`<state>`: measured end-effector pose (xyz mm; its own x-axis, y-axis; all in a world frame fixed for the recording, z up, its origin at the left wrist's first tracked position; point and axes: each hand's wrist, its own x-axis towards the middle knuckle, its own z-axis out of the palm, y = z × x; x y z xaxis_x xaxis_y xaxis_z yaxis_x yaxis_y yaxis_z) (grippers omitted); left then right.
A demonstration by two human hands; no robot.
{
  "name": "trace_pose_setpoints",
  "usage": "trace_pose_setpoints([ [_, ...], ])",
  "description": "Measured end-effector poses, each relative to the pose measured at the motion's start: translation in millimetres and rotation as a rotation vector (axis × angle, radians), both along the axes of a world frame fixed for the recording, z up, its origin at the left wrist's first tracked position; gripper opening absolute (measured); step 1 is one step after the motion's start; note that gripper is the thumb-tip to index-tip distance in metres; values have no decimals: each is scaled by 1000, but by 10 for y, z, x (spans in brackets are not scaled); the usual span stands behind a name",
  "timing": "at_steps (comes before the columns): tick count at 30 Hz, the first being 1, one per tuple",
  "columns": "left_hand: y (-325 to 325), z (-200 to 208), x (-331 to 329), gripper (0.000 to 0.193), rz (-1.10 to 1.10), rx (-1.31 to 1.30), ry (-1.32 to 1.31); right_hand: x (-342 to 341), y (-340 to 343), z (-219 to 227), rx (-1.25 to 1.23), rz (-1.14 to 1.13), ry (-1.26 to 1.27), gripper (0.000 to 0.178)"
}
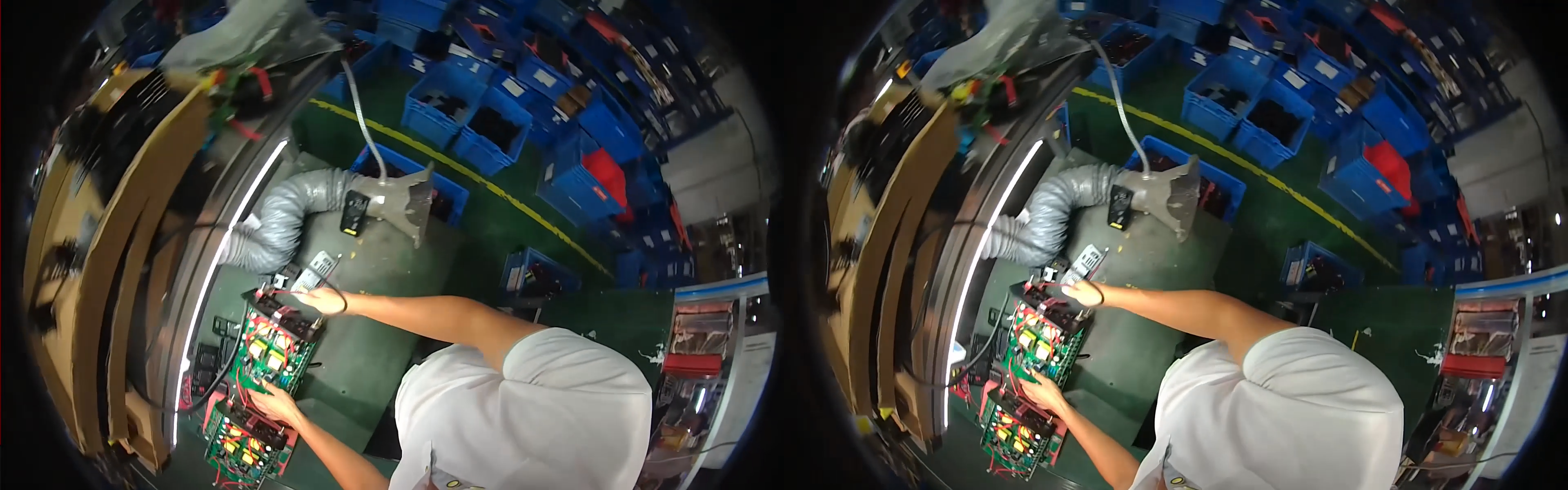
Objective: Assembling and organizing electronic circuit boards on a factory production line.
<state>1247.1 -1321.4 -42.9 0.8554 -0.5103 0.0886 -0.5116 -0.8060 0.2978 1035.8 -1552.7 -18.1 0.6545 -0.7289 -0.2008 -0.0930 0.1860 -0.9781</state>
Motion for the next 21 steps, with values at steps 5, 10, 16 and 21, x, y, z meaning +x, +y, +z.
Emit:
trace_pose_setpoints([
  [5,-61,137,-654,59,-38,-55,-151,-1628,143,339,153,-67,74,35],
  [10,-116,149,-1622,52,-75,-194,-168,-3336,74,390,784,199,143,34],
  [16,-817,424,-3517,35,-135,-383,228,-4878,-351,-296,895,327,419,40],
  [21,-1808,994,-5114,20,-597,-260,814,-5365,-742,-449,934,556,454,43],
])
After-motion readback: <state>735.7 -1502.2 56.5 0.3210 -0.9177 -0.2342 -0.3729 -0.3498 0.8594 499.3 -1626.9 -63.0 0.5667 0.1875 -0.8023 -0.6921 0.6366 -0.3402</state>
